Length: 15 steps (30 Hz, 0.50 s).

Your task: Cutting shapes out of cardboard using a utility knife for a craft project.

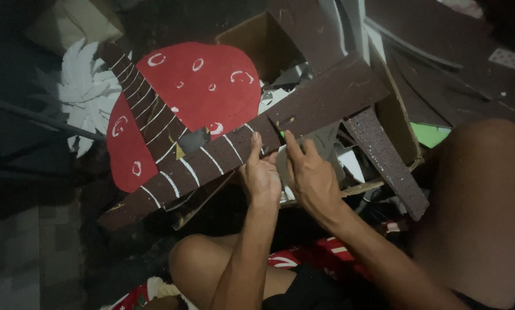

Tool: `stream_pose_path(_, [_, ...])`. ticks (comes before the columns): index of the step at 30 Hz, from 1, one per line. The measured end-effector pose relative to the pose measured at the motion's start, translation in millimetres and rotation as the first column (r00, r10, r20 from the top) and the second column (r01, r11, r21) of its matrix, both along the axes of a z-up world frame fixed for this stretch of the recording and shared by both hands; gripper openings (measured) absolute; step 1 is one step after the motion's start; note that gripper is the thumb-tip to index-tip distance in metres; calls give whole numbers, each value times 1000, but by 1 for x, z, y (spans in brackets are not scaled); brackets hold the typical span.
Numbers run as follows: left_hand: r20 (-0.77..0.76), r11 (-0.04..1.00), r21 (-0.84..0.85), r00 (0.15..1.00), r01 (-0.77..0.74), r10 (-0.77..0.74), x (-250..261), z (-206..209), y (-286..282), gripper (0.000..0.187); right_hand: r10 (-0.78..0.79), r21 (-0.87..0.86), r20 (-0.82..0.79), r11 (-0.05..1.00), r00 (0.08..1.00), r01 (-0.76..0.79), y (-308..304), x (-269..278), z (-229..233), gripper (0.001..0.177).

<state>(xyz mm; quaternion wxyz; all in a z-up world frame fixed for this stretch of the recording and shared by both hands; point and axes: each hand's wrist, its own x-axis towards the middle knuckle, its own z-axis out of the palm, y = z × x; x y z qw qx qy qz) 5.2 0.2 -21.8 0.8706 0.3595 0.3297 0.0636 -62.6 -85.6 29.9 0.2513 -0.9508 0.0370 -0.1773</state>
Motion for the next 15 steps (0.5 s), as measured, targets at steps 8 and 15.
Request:
stream_pose_path(8, [11,1000,3,1000,-16,16,-6,32,-5,39,-16,-27,-81,1000,997,14,13,-5,-3,52])
stream_pose_path(15, [-20,997,76,1000,16,-15,-13,56,-13,52,8,-72,-159,997,987,-20,9,-13,-11,64])
